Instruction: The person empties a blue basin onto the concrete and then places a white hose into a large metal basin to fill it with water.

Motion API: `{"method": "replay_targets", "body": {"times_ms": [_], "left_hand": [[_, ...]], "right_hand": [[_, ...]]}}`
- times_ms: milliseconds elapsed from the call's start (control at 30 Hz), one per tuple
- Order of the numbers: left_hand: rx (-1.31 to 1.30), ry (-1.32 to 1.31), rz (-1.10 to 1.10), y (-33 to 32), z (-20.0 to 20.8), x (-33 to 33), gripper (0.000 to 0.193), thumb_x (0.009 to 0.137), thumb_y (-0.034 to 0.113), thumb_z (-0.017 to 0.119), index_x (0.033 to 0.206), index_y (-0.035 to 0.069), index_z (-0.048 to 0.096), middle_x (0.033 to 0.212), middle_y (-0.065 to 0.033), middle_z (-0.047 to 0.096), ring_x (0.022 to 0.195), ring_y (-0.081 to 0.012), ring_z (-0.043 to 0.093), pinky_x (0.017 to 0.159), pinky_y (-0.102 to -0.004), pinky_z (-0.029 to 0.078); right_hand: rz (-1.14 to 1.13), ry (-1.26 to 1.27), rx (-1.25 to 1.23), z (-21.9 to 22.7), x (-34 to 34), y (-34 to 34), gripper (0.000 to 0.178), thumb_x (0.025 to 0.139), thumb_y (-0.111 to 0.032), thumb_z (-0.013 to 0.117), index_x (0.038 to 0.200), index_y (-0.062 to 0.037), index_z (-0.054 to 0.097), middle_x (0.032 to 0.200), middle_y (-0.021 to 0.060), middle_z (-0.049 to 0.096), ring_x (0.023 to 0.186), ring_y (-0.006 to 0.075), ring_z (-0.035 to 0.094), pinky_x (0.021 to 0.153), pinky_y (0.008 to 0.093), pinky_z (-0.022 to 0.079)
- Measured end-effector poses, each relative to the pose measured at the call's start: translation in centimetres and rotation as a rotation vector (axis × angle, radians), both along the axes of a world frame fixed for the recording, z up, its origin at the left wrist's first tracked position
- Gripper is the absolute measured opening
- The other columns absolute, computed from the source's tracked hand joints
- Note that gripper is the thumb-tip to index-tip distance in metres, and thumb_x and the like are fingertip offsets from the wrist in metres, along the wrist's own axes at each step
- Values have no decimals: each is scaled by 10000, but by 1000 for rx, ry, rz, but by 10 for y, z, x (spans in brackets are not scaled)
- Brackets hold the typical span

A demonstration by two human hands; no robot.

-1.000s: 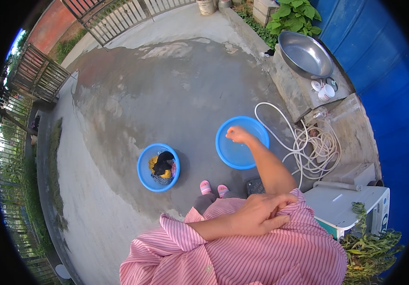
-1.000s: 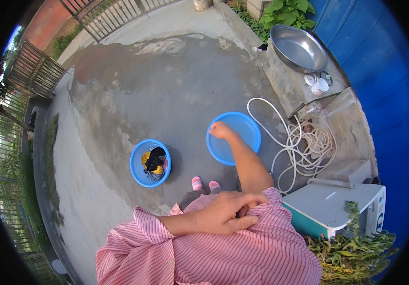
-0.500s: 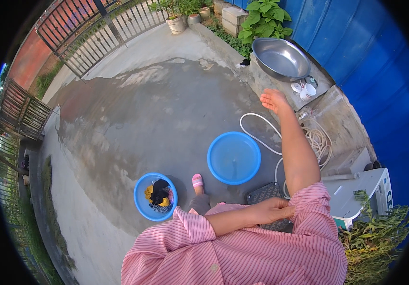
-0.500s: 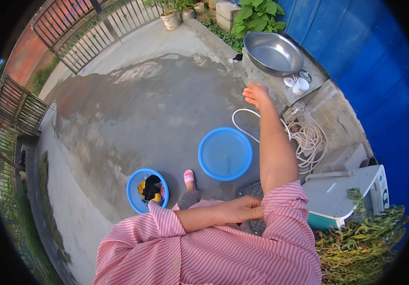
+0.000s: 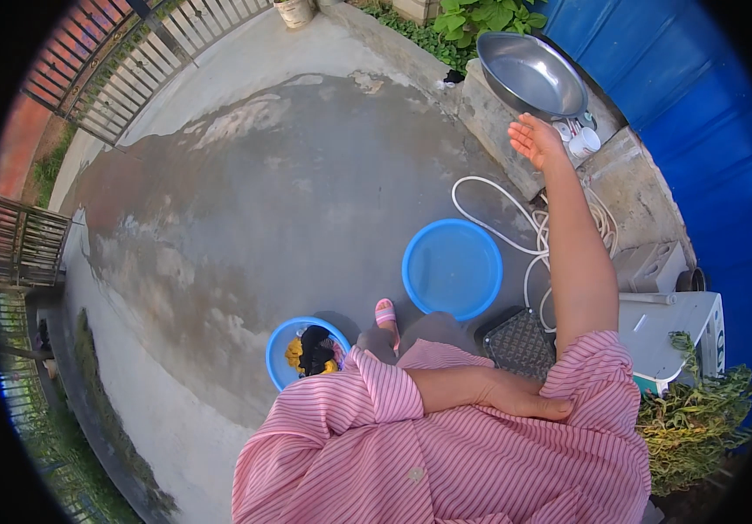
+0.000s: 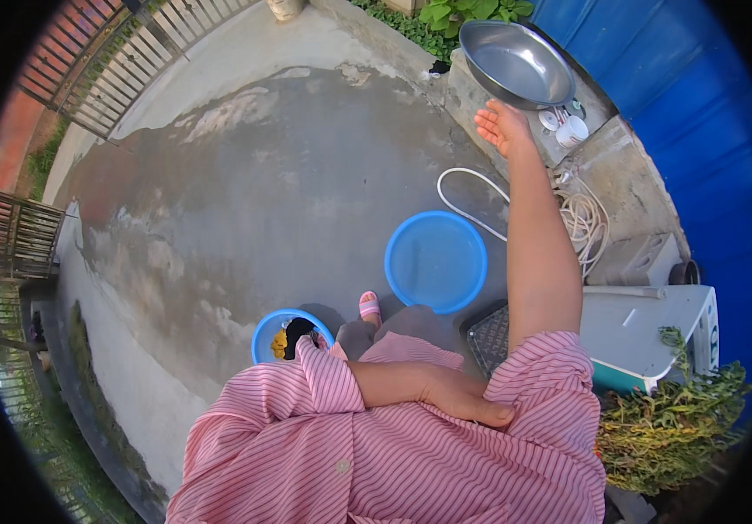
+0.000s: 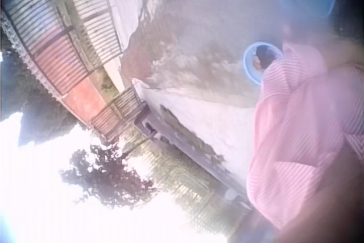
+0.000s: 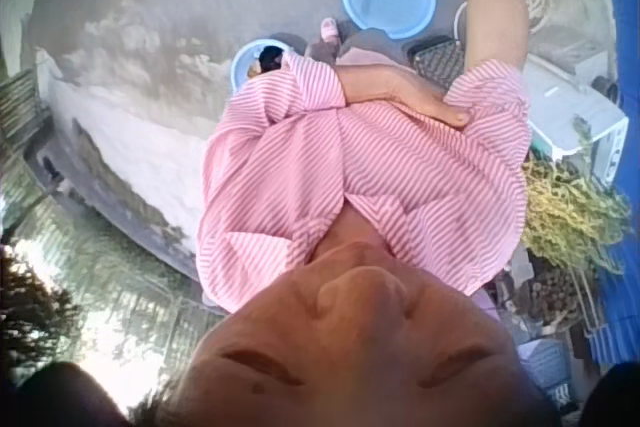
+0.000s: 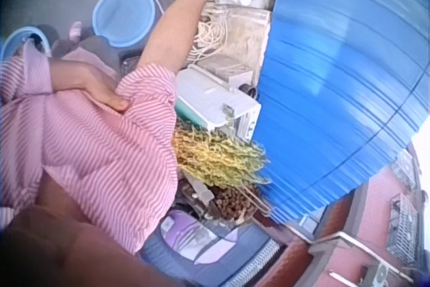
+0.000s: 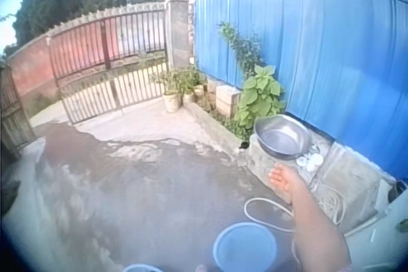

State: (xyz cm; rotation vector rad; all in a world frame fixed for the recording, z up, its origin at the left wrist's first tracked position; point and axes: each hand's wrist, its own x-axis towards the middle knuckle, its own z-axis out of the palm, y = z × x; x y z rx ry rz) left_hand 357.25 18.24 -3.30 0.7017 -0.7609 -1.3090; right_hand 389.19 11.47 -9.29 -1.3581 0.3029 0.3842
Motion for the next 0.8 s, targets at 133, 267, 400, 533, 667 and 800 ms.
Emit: {"method": "replay_targets", "body": {"times_ms": [133,267,400,533,667,800], "left_hand": [[-114,-160,207,67,-17,58,648,756,579,347,906,-23,536,1013,-125,517,954,-194,480,836,-287,352],[-166,654,1435,155,-57,140,438,817,444,347,910,42,493,837,-88,545,790,-183,538,682,-299,444],[224,673,1843,200,-85,176,373,801,391,416,933,49,483,790,-68,539,743,-162,528,657,-278,433],[943,192,1839,232,-114,181,345,775,337,474,907,21,511,754,-68,551,698,-145,520,642,-291,431],[1618,-826,1321,238,-142,173,289,713,290,526,886,60,554,747,-83,590,742,-212,568,669,-308,442],[1629,-1155,766,221,-159,183,293,704,276,523,918,78,552,786,-81,594,747,-243,570,651,-332,446]], "right_hand": [[181,-142,-286,-4,-36,33,248,776,-204,501,965,-45,481,842,69,551,714,134,539,607,248,436],[514,-104,-38,-6,-141,85,235,792,-174,479,969,-20,497,844,66,550,753,126,535,630,239,441],[565,-34,351,9,-227,137,320,791,-127,484,1060,19,389,990,118,480,882,172,508,716,278,444],[617,-41,224,21,-256,164,389,743,-113,560,1043,24,354,907,102,485,662,99,506,517,218,424],[668,-454,116,13,-241,171,228,712,-80,559,912,-7,479,702,35,533,622,124,524,504,251,410],[697,-1006,-104,65,-226,181,139,686,-48,495,819,-56,533,767,86,533,664,254,539,540,332,428]]}}
